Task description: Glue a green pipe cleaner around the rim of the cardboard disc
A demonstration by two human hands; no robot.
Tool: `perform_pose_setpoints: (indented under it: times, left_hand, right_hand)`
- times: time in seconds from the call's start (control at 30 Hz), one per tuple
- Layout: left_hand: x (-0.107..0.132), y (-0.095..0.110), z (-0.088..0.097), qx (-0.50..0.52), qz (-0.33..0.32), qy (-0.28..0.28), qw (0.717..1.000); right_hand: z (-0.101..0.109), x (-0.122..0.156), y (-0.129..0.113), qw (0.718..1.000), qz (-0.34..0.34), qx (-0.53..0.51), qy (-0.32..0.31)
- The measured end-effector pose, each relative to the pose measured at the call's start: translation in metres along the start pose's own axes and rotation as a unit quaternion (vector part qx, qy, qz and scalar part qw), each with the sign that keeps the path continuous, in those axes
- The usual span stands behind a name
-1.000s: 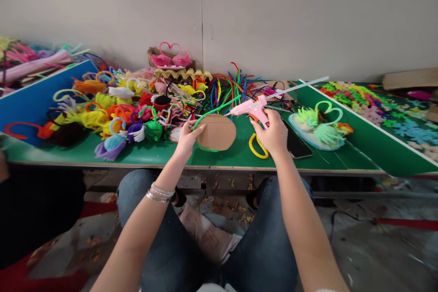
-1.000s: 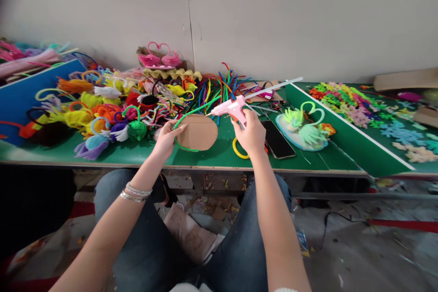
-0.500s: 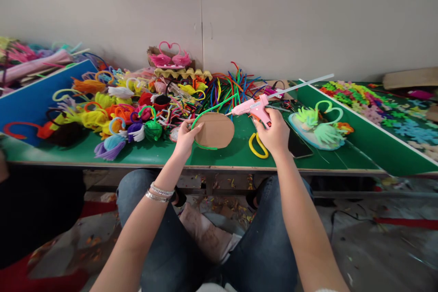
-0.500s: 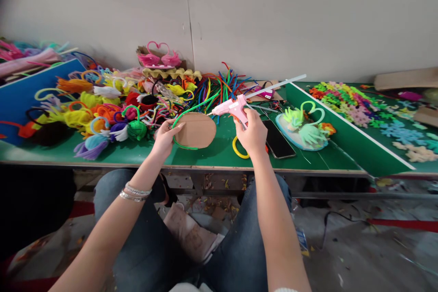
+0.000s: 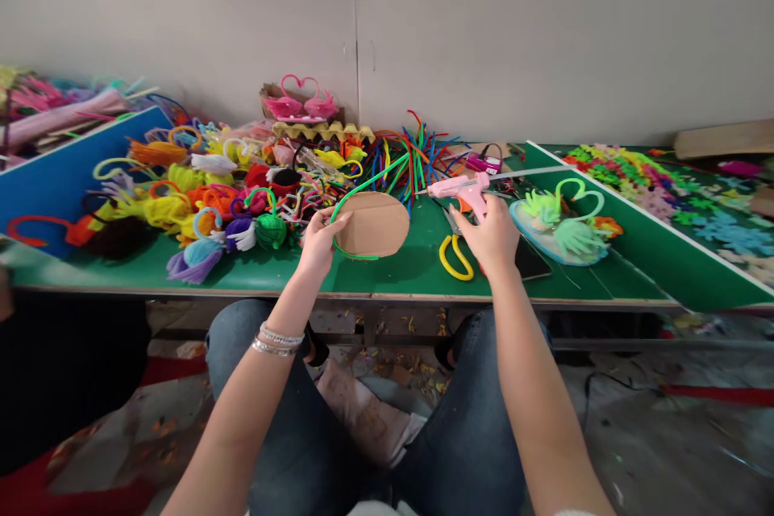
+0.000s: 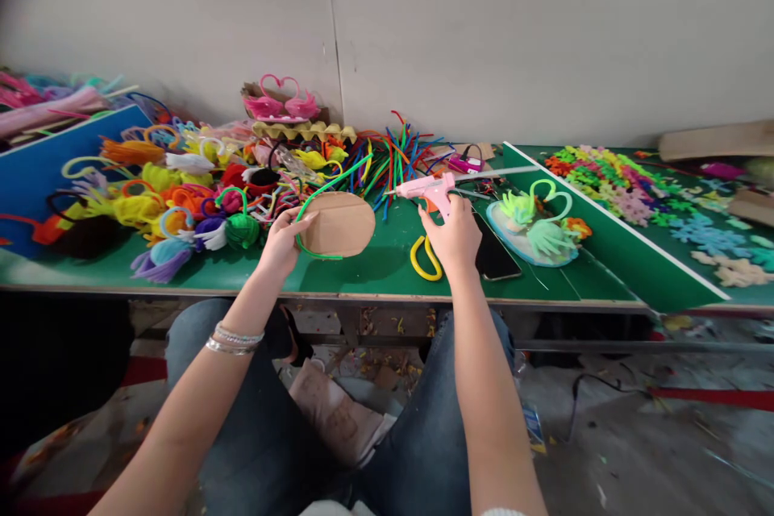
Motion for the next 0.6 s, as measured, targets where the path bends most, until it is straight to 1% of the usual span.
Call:
perform_pose_setpoints:
  times: [0.07, 0.17, 0.2, 0.27, 0.33, 0.43, 0.5, 0.53, 0.6]
  left_hand:
    - [0.000, 0.001, 0.000, 0.001, 0.000, -0.005, 1.000]
    - [0.001, 0.002, -0.001, -0.008, 0.007, -0.018, 1.000]
    - [0.002, 0.002, -0.001, -0.014, 0.010, -0.023, 1.000]
    - [0.004, 0.003, -0.002, -0.025, 0.015, -0.030, 0.999]
    - [0.005, 0.004, -0.003, -0.032, 0.015, -0.038, 0.999]
    - [0.007, 0.005, -0.004, -0.041, -0.015, -0.044, 0.998]
    - [0.008, 0.004, -0.005, -0.060, -0.039, -0.051, 0.996]
    - [0.008, 0.004, -0.005, -0.071, -0.044, -0.059, 0.995]
    - [0.010, 0.002, -0.007, -0.090, -0.040, -0.082, 0.992]
  right_hand:
    - [-0.006, -0.002, 0.006, 0.997, -0.017, 0.034, -0.069]
    - [-0.020, -0.004, 0.015, 0.984, -0.005, 0.078, -0.161]
    - [-0.024, -0.006, 0.017, 0.980, 0.002, 0.085, -0.180]
    - [-0.032, -0.008, 0.019, 0.977, 0.018, 0.091, -0.192]
    - [-0.035, -0.010, 0.019, 0.980, 0.027, 0.102, -0.171]
    - [-0.027, -0.009, 0.012, 0.991, 0.027, 0.098, -0.089]
    - [-0.015, -0.006, 0.003, 0.998, 0.045, 0.039, -0.016]
    - [-0.009, -0.004, -0.003, 0.998, 0.068, -0.003, 0.015]
    - [0.003, 0.000, -0.017, 0.988, 0.130, -0.067, 0.048]
Point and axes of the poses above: each hand's wrist, its own x-axis away from the middle knuckle, its own z-axis out of the back of the hand, y = z × x, the point moved 2 cm from there along -x, towards the middle knuckle, and after that the axes turned 2 degrees about z, right-handed, at the moved point
